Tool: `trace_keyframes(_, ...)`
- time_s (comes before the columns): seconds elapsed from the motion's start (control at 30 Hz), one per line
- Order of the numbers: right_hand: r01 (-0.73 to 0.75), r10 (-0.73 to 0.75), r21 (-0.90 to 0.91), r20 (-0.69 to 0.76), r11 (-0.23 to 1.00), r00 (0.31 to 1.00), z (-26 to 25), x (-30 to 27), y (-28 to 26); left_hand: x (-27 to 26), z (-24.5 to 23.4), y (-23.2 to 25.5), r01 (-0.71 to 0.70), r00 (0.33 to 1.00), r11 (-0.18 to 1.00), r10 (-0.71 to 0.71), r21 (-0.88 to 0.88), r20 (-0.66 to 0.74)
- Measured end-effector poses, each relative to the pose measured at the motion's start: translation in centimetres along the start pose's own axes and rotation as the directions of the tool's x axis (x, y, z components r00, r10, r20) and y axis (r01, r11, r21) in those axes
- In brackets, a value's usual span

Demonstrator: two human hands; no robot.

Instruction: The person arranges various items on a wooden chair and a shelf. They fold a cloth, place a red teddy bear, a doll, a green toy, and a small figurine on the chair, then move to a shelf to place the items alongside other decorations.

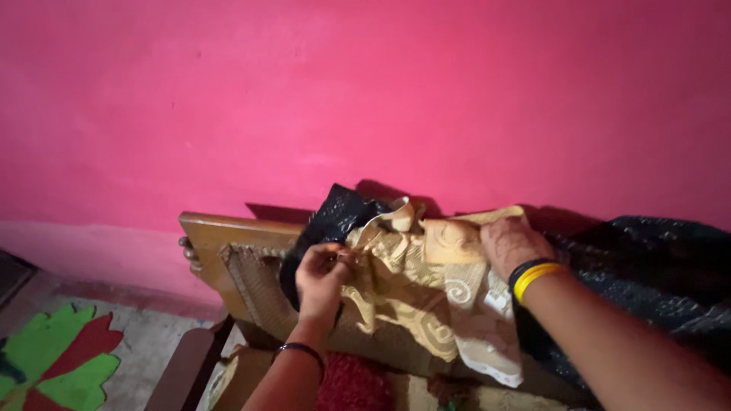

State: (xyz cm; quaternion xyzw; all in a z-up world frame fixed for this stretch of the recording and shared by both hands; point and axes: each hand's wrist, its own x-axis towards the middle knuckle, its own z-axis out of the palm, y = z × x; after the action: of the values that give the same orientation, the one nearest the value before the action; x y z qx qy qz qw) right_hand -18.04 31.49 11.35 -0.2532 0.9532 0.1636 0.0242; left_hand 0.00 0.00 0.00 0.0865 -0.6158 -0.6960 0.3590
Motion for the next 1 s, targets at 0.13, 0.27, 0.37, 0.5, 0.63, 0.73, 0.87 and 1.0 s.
trace_keyframes(0.13, -0.073, 0.076, 0.087, -0.032, 0.994, 0.997, -3.1, -2.2, -0.2, -2.3, -6.3, -5.0, 0.271, 0.962, 0.623, -0.202, 0.734, -0.183)
trace_keyframes(0.27, 0.022, -0.025, 0.028, 0.080, 0.999, 0.997, -4.6, -1.5, 0.7, -6.5, -8.7, -11.9, -0.464, 0.760, -0.380, -0.635, 0.800, 0.139)
trace_keyframes(0.37, 0.028, -0.015, -0.110, 0.120, 0.994, 0.993, -5.9, -1.4, 0.6, -10.5, -9.0, -10.6, -0.203, 0.688, -0.169, -0.725, 0.965, 0.018)
trace_keyframes(0.5, -0.086, 0.093, -0.059, 0.132, 0.995, 0.987, -5.1, -1.2, 0.3, -13.3, -7.7, -9.1, -0.028, 0.602, -0.148, -0.792, 0.989, -0.101)
trace_keyframes(0.63, -0.056, 0.055, -0.063, -0.016, 0.996, 0.998, -3.5, -1.3, 1.5, -15.4, -7.9, -12.9, -0.045, 0.642, -0.183, -0.758, 0.982, -0.112)
trace_keyframes(0.73, -0.042, 0.030, -0.097, -0.117, 0.994, 0.993, -2.5, -1.6, 1.7, -16.0, -7.9, -14.6, 0.005, 0.480, -0.216, -0.856, 0.976, -0.192)
trace_keyframes(0.87, -0.007, -0.015, -0.261, -0.083, 0.965, 0.996, -3.2, -1.7, 1.2, -17.7, -7.4, -11.8, 0.131, 0.440, -0.202, -0.866, 0.971, -0.240)
trace_keyframes(1.0, 0.038, -0.081, -0.287, -0.141, 0.957, 0.987, -3.0, -1.9, 1.7, -18.9, -7.5, -10.9, -0.053, 0.440, -0.276, -0.869, 0.960, -0.226)
